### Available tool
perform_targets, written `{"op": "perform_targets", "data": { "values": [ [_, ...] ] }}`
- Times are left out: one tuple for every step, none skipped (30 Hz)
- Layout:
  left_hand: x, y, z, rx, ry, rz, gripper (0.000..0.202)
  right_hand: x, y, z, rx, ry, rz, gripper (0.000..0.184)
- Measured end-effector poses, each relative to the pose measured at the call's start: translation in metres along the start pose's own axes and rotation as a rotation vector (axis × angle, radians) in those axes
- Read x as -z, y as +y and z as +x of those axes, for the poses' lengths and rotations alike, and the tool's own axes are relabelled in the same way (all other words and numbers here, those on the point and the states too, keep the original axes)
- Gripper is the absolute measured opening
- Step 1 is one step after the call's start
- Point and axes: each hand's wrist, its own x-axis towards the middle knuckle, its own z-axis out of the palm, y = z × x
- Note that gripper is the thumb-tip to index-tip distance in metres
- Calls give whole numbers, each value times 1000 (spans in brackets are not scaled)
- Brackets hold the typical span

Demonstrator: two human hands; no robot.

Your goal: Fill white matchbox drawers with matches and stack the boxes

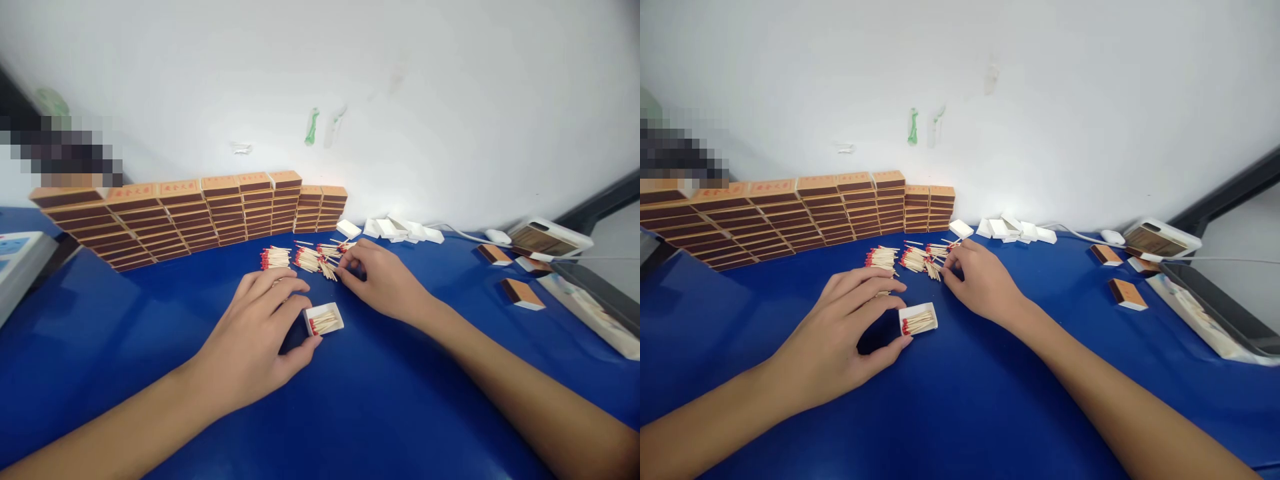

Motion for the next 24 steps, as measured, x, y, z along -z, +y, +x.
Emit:
{"op": "perform_targets", "data": {
  "values": [
    [0, 0, 0, 6, 1, 3, 16, 0, 0, 0, 1, 0, -3, 12],
    [0, 0, 0, 4, 5, 2, 15, -1, 0, 1, 1, -6, -4, 14],
    [0, 0, 0, 6, 4, 1, 16, -1, 0, 1, 1, -16, -3, 15],
    [1, 0, 0, 8, 5, 1, 16, 0, 0, 1, 1, -25, -4, 16],
    [1, 0, 0, 8, 5, 0, 16, 0, 1, 2, 3, -33, -4, 16],
    [1, 0, 0, 9, 5, -1, 17, 1, 1, 2, 7, -41, -6, 16],
    [1, -1, 0, 8, 5, 0, 17, 1, 2, 2, 11, -47, -8, 15],
    [1, -1, 0, 7, 6, 1, 17, 2, 2, 2, 14, -51, -12, 15],
    [1, -1, 0, 6, 6, 2, 17, 3, 2, 2, 17, -54, -16, 15],
    [1, -1, 0, 6, 6, 3, 16, 3, 3, 2, 19, -57, -20, 15],
    [1, -1, 0, 6, 5, 4, 16, 4, 3, 1, 19, -62, -23, 14],
    [1, 0, 0, 7, 2, 3, 16, 4, 3, 1, 19, -66, -26, 14],
    [1, 0, 0, 9, 1, 2, 16, 5, 3, 1, 18, -69, -28, 14],
    [1, 0, 0, 11, -1, 1, 16, 7, 2, 1, 17, -73, -27, 14],
    [2, 1, 0, 13, -4, 0, 16, 8, 2, 0, 15, -74, -23, 14],
    [2, 1, 0, 15, -3, -1, 16, 10, 1, 0, 14, -74, -16, 14],
    [2, 1, 0, 15, -3, -1, 16, 13, 0, -1, 17, -74, -6, 13],
    [2, 0, 0, 18, -2, -2, 17, 16, -2, -2, 27, -77, 9, 14],
    [2, 0, 0, 23, 1, -2, 17, 19, -3, -4, 43, -86, 27, 14],
    [2, -1, 0, 28, 2, -2, 17, 22, -5, -6, 66, -103, 45, 15],
    [2, -2, 0, 35, 2, -1, 17, 25, -7, -8, 91, -128, 59, 16],
    [2, -3, 0, 42, 0, 1, 17, 27, -9, -11, 117, -157, 69, 17],
    [2, -4, 0, 46, -5, 3, 17, 30, -12, -14, 145, -186, 74, 18],
    [1, -4, 0, 50, -12, 5, 18, 31, -14, -17, 170, -218, 74, 18]
  ]
}}
